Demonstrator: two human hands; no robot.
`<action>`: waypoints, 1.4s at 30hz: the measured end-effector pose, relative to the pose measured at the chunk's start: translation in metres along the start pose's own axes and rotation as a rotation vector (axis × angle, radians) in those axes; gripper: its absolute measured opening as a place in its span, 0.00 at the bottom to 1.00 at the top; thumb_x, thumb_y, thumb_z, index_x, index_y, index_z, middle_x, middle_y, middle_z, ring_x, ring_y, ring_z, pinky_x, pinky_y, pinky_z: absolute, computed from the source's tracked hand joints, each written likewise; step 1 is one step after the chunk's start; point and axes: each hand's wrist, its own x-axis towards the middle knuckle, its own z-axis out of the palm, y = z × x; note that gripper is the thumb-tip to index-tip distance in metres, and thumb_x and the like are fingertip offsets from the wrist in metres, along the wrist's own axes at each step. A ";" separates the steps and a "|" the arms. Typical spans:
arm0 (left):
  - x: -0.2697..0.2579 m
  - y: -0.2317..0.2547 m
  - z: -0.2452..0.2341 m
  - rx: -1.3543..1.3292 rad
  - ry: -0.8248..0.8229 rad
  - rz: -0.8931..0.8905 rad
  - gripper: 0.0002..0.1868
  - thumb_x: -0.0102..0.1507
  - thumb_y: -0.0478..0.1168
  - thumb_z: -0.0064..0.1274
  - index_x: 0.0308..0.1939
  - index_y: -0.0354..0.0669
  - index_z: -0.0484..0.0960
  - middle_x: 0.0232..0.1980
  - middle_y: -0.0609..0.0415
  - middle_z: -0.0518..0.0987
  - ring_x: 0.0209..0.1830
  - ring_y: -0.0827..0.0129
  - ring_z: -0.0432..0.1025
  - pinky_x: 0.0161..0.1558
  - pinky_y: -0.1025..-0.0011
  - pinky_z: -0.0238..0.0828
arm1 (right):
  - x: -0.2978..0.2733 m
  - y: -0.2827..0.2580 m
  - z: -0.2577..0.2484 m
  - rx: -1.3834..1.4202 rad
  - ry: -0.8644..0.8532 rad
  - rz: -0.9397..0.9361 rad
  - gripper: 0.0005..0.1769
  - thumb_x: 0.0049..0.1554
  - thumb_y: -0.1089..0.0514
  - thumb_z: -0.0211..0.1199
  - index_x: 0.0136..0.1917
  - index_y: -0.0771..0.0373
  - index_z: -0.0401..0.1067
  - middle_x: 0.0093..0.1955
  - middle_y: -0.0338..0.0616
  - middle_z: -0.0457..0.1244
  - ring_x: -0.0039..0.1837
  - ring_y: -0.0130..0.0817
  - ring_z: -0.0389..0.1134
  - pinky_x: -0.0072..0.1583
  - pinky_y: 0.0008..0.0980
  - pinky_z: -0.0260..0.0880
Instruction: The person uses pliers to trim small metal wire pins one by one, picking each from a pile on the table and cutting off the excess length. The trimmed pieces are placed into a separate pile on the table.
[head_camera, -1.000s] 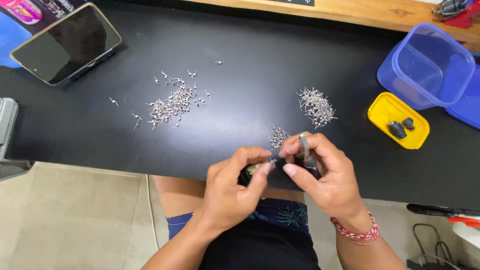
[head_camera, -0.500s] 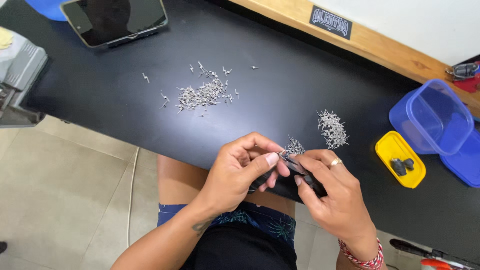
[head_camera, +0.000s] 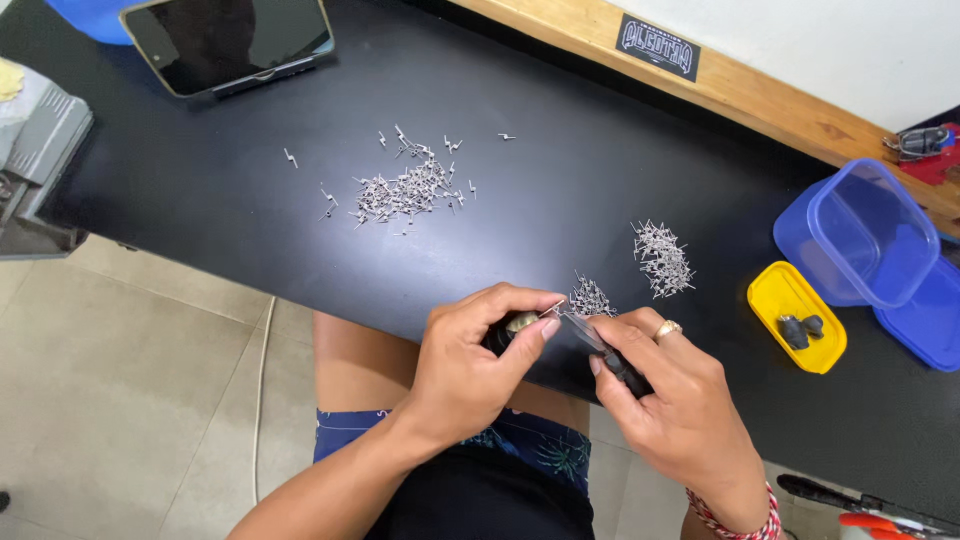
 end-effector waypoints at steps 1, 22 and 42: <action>0.000 0.000 -0.001 0.001 -0.008 0.000 0.08 0.65 0.37 0.58 0.48 0.45 0.86 0.39 0.60 0.85 0.36 0.78 0.76 0.42 0.79 0.73 | 0.000 0.000 0.000 0.000 0.005 0.006 0.15 0.58 0.64 0.60 0.59 0.63 0.73 0.47 0.44 0.67 0.48 0.36 0.68 0.54 0.31 0.68; -0.008 -0.014 0.005 0.186 0.002 0.504 0.05 0.65 0.26 0.57 0.43 0.31 0.78 0.42 0.41 0.83 0.36 0.56 0.80 0.42 0.68 0.78 | -0.007 0.006 -0.002 0.133 -0.022 0.025 0.13 0.57 0.64 0.60 0.56 0.65 0.74 0.50 0.44 0.68 0.47 0.36 0.69 0.53 0.33 0.68; -0.005 -0.007 -0.005 -0.453 -0.155 -0.321 0.18 0.63 0.31 0.57 0.57 0.36 0.74 0.34 0.42 0.86 0.24 0.70 0.73 0.31 0.75 0.76 | -0.011 0.008 -0.009 0.019 0.024 -0.084 0.17 0.56 0.65 0.60 0.60 0.64 0.73 0.56 0.49 0.64 0.55 0.43 0.68 0.61 0.43 0.67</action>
